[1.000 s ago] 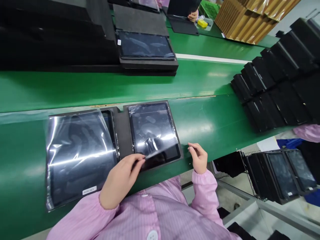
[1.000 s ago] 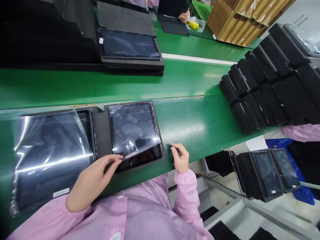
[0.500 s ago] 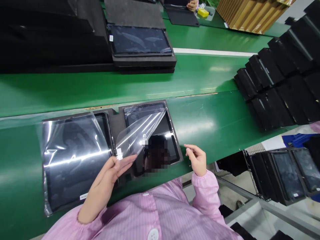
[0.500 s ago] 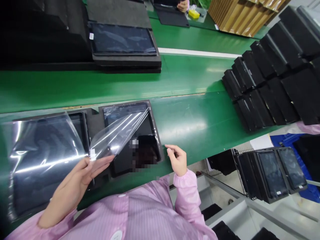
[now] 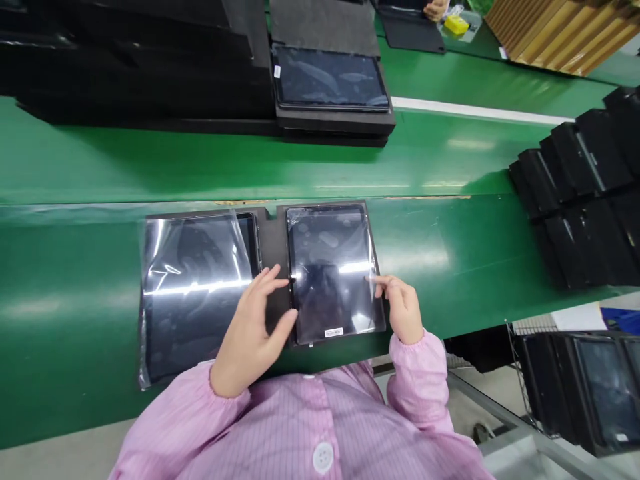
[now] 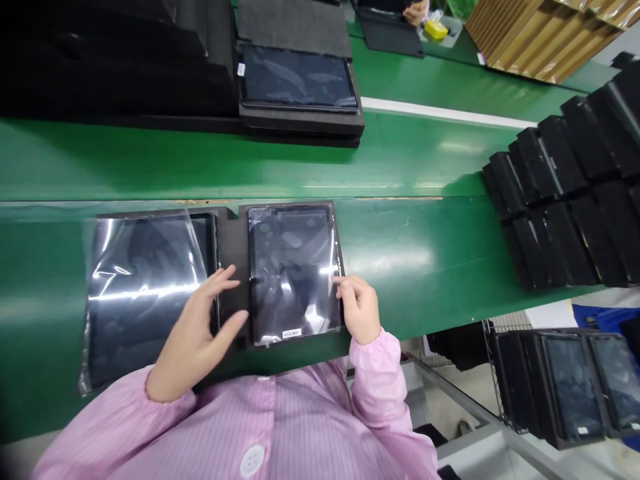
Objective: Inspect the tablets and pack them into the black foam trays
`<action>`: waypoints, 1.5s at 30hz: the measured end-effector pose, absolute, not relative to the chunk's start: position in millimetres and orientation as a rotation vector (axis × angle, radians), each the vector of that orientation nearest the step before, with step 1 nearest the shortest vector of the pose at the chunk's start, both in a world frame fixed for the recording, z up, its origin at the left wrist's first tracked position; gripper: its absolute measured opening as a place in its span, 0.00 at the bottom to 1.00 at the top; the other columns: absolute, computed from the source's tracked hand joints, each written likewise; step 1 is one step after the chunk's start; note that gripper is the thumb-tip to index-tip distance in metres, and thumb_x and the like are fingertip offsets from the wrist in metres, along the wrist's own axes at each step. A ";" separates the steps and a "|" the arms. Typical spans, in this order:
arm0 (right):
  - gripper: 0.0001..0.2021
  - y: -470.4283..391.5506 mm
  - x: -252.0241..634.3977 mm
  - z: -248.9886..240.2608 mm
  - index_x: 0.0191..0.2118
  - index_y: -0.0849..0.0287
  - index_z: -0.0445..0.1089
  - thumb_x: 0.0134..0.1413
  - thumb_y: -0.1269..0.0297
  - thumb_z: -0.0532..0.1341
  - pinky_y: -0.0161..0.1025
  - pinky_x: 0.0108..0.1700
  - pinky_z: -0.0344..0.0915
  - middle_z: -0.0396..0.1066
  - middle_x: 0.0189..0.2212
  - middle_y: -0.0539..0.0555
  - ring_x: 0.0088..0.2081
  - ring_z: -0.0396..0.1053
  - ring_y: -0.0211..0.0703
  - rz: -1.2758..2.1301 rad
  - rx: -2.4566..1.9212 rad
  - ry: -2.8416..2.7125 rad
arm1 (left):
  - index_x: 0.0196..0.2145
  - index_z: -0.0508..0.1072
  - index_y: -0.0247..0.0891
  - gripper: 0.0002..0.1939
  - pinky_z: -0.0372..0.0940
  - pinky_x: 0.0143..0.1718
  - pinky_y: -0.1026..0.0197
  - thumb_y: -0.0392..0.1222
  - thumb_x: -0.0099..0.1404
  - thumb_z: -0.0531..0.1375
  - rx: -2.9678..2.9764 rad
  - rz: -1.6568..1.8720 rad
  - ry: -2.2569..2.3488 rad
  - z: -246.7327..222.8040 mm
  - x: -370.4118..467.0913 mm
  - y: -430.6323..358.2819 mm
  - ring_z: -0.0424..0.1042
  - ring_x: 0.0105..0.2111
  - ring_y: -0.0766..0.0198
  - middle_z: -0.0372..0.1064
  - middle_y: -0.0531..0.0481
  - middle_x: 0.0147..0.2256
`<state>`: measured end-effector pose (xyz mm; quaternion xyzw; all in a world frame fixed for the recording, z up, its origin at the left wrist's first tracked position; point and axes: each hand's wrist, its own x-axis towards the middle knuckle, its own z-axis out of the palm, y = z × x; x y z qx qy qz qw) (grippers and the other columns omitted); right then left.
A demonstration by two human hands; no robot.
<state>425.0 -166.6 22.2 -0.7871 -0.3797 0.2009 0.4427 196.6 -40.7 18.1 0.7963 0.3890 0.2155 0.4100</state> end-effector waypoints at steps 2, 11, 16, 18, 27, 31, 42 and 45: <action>0.18 -161.3 423.0 28.2 0.29 0.58 0.79 0.62 0.54 0.57 0.38 0.28 0.63 0.68 0.17 0.48 0.22 0.66 0.40 0.470 -2.016 -0.957 | 0.60 0.66 0.40 0.26 0.56 0.66 0.36 0.53 0.68 0.56 2.323 0.394 0.924 15.6 196.2 -41.4 0.57 0.69 0.41 0.60 0.35 0.67; 0.12 -132.9 376.5 53.8 0.32 0.58 0.77 0.62 0.70 0.57 0.39 0.34 0.67 0.78 0.27 0.53 0.29 0.72 0.42 0.263 -1.882 -1.325 | 0.71 0.44 0.23 0.47 0.48 0.65 0.30 0.62 0.68 0.50 2.735 0.460 1.072 -3.3 189.8 -45.9 0.50 0.69 0.29 0.49 0.17 0.68; 0.13 -132.8 350.3 36.6 0.30 0.54 0.75 0.66 0.62 0.59 0.34 0.36 0.69 0.77 0.24 0.47 0.26 0.72 0.36 0.600 -1.123 -1.779 | 0.68 0.52 0.20 0.49 0.46 0.66 0.31 0.65 0.64 0.49 2.651 0.358 1.189 -20.7 186.3 -43.6 0.49 0.70 0.31 0.51 0.17 0.68; 0.08 -136.7 355.2 28.7 0.29 0.53 0.73 0.60 0.63 0.65 0.28 0.39 0.68 0.78 0.26 0.45 0.26 0.73 0.32 0.865 -0.808 -1.861 | 0.67 0.56 0.21 0.50 0.45 0.67 0.32 0.67 0.62 0.49 2.646 0.329 1.198 -23.4 185.6 -43.5 0.48 0.70 0.32 0.51 0.18 0.68; 0.19 -148.9 389.6 19.4 0.25 0.55 0.71 0.64 0.51 0.59 0.31 0.33 0.66 0.72 0.20 0.49 0.22 0.68 0.34 1.297 -0.735 -1.590 | 0.64 0.64 0.26 0.44 0.44 0.66 0.32 0.64 0.62 0.51 2.679 0.238 1.172 -18.3 183.4 -42.5 0.51 0.69 0.32 0.53 0.21 0.68; 0.20 -152.6 388.5 21.6 0.25 0.55 0.74 0.62 0.48 0.61 0.34 0.33 0.68 0.71 0.19 0.49 0.23 0.69 0.36 1.186 -1.113 -1.470 | 0.64 0.66 0.28 0.42 0.42 0.66 0.32 0.63 0.62 0.53 2.706 0.361 1.136 -27.1 182.4 -44.0 0.48 0.70 0.32 0.48 0.20 0.70; 0.13 -162.5 412.7 20.6 0.49 0.56 0.76 0.59 0.65 0.63 0.41 0.39 0.73 0.76 0.29 0.51 0.31 0.74 0.43 0.495 -1.770 -0.892 | 0.63 0.69 0.35 0.40 0.44 0.64 0.28 0.59 0.58 0.59 2.624 0.161 1.197 -14.7 187.3 -42.3 0.49 0.70 0.30 0.50 0.24 0.69; 0.22 -167.6 416.9 2.9 0.58 0.57 0.70 0.59 0.59 0.63 0.50 0.48 0.74 0.76 0.39 0.57 0.42 0.75 0.50 0.279 -1.964 -0.695 | 0.62 0.70 0.35 0.36 0.49 0.63 0.28 0.54 0.59 0.58 2.653 0.263 1.160 -10.4 192.8 -44.8 0.53 0.69 0.31 0.53 0.25 0.69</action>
